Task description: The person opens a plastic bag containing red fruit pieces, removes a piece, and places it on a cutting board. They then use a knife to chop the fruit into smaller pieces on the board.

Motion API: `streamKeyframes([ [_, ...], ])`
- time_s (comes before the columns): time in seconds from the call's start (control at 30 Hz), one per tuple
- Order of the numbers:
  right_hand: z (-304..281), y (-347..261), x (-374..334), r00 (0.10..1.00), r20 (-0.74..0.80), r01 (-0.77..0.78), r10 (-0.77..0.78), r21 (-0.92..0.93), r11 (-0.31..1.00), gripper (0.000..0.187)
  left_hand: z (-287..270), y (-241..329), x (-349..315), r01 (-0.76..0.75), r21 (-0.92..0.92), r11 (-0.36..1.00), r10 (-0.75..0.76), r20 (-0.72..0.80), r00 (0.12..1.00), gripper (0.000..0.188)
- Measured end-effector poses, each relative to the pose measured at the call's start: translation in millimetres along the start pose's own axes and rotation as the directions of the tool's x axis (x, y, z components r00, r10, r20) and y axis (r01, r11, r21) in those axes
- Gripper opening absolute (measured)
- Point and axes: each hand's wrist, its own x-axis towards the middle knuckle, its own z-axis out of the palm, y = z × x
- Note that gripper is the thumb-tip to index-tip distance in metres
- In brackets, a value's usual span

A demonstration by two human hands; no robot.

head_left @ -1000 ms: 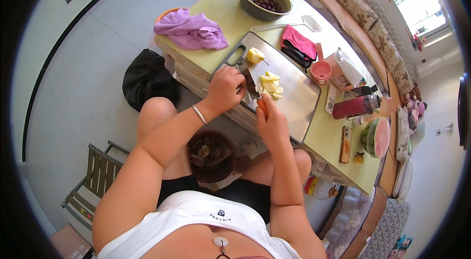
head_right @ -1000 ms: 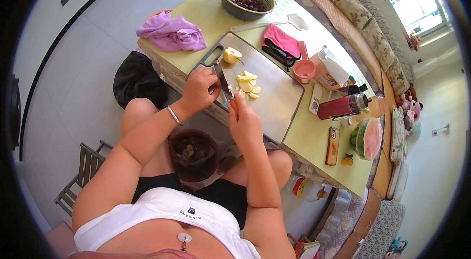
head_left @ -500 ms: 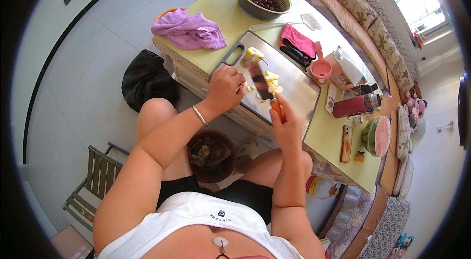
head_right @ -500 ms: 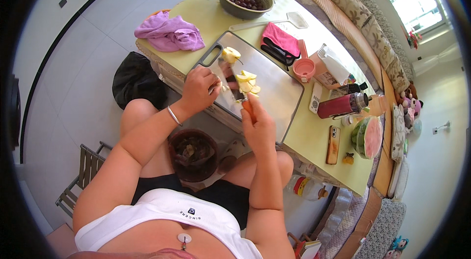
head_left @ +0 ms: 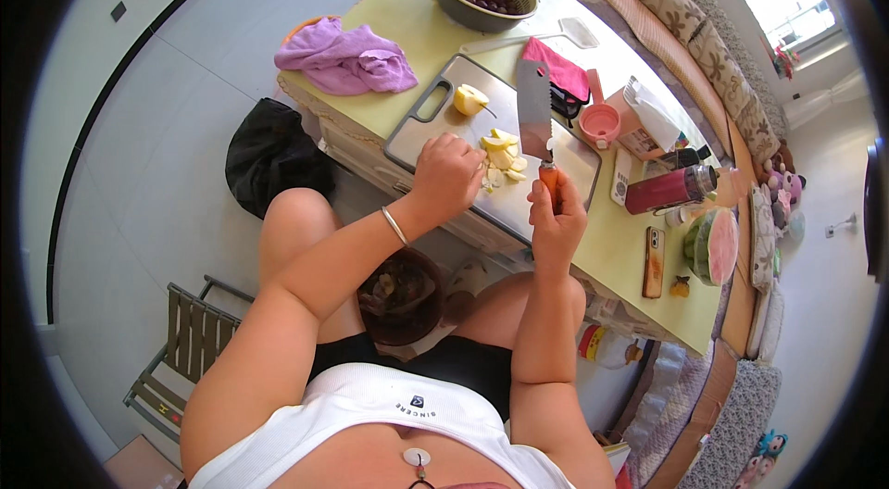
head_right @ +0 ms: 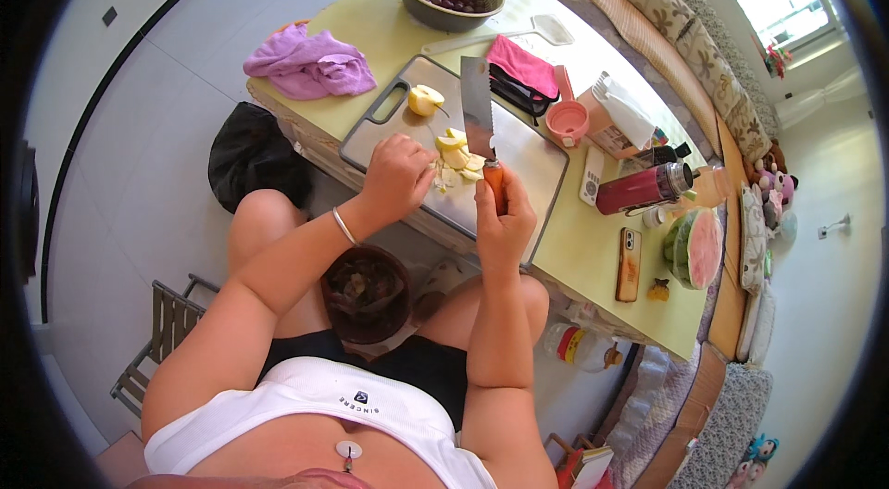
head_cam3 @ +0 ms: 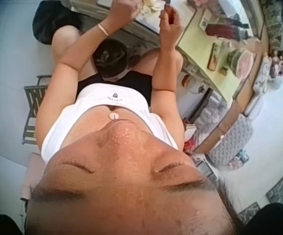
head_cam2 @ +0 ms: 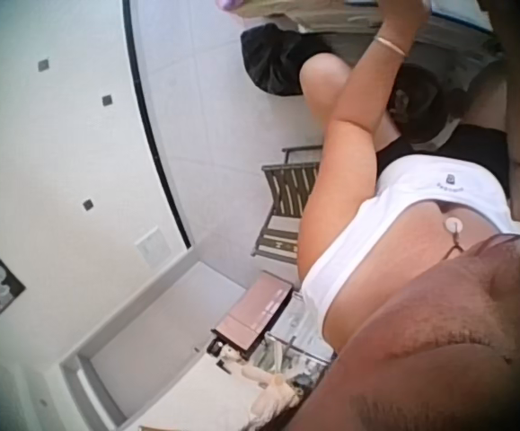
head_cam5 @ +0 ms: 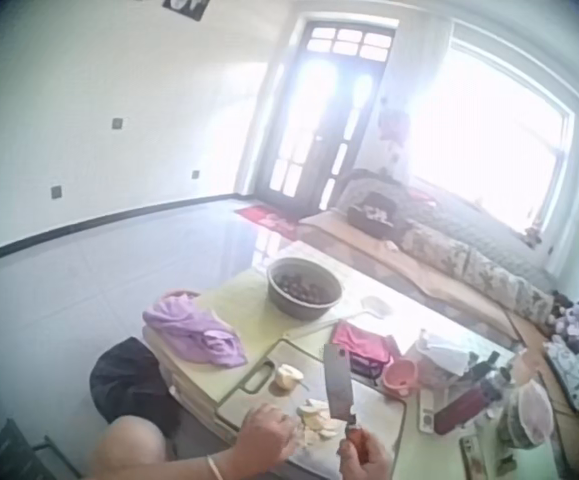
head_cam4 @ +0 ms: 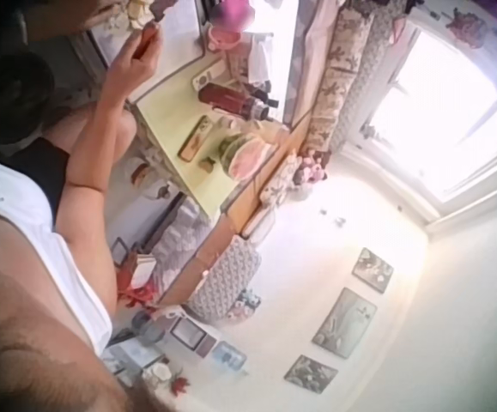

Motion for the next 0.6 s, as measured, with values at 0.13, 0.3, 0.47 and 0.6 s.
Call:
streamKeyframes([
  [0.13, 0.0, -7.8, 1.7, 1.0, -0.001, -0.028, 0.028, 0.108, 0.994, 0.028, -2.6, 12.7, 2.9, 0.004, -0.011, 1.0, -0.003, 0.046, 0.999, 0.03],
  [0.3, 2.0, -7.2, 1.8, 1.0, -0.025, 0.008, -0.003, 0.218, 0.976, 0.028, 5.5, 23.2, 3.7, -0.139, 0.006, 0.99, 0.139, 0.03, 0.99, 0.029],
  [0.47, 2.3, -7.5, 2.3, 0.998, -0.055, 0.04, -0.025, 0.288, 0.957, 0.029, 11.6, 20.3, 6.5, -0.273, -0.047, 0.961, 0.277, 0.084, 0.957, 0.021],
  [0.6, 4.2, -6.7, 3.0, 0.999, -0.036, 0.038, -0.028, 0.318, 0.947, 0.028, 18.8, 17.6, 4.8, -0.304, 0.001, 0.953, 0.3, 0.154, 0.941, 0.018],
])
